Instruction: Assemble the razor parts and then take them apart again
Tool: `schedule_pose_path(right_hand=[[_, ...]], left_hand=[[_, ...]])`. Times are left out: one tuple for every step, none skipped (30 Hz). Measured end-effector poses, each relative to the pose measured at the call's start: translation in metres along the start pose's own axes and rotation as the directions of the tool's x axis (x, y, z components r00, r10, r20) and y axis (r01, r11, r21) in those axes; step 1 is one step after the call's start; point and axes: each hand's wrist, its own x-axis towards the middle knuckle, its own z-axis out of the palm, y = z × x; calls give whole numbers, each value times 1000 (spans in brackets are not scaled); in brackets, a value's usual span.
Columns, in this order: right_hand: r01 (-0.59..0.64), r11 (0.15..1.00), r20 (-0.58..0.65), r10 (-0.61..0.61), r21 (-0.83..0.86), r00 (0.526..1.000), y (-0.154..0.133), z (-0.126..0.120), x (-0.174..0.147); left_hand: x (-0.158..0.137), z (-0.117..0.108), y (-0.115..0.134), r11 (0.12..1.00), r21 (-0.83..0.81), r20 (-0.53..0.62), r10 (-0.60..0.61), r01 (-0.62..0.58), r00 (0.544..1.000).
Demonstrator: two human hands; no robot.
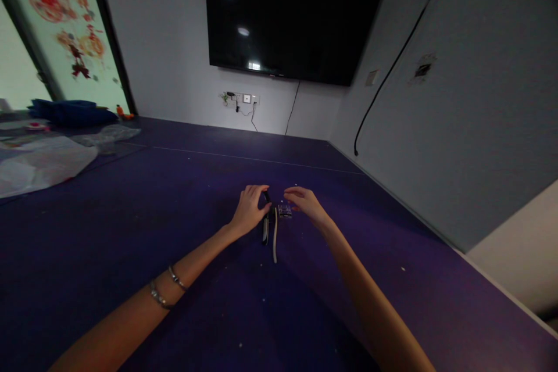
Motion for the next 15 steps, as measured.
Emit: schedule_pose_path(right_hand=[[-34, 995, 32, 31, 95, 999, -3, 2, -2], [-63, 983, 63, 53, 171, 997, -5, 4, -4], [-89, 969, 93, 69, 230, 993, -8, 6, -7], [-111, 956, 117, 82, 273, 990, -10, 7, -10], [-134, 944, 139, 95, 302, 986, -12, 9, -12], [-156, 934, 159, 109, 321, 981, -14, 10, -14], [-171, 927, 174, 118, 333, 978, -15, 11, -15], [-180, 924, 187, 122, 337, 975, -15, 12, -15], [-183, 923, 196, 121, 339, 973, -15, 14, -16], [-179, 923, 203, 114, 340, 973, -14, 15, -15], [-171, 924, 207, 104, 341, 973, -13, 16, -15], [-162, 926, 207, 94, 342, 974, -12, 17, -14], [-154, 927, 204, 87, 342, 975, -10, 17, -13], [-149, 929, 198, 84, 339, 977, -8, 18, -12], [-142, 933, 189, 82, 331, 979, -6, 18, -10]], left_hand=[[0, -1, 6, 1000, -17, 2, 26, -26, 1000], [0, -3, 11, 998, -30, 7, 50, -49, 999], [-1, -4, 15, 997, -39, 13, 71, -71, 997], [-2, -4, 19, 995, -42, 17, 89, -89, 996], [-2, -5, 21, 994, -41, 20, 105, -104, 994], [-3, -5, 22, 993, -37, 21, 116, -115, 993], [-3, -6, 23, 992, -33, 20, 123, -122, 992], [-3, -6, 24, 992, -30, 20, 126, -125, 992], [-3, -6, 24, 992, -27, 20, 127, -126, 992], [-3, -6, 24, 992, -26, 21, 127, -126, 992], [-3, -6, 24, 992, -23, 22, 126, -126, 992], [-3, -6, 24, 992, -20, 26, 127, -126, 992], [-3, -6, 24, 991, -15, 33, 130, -129, 991], [-3, -6, 24, 991, -9, 45, 135, -134, 990], [-3, -6, 24, 990, -4, 60, 140, -140, 988]])
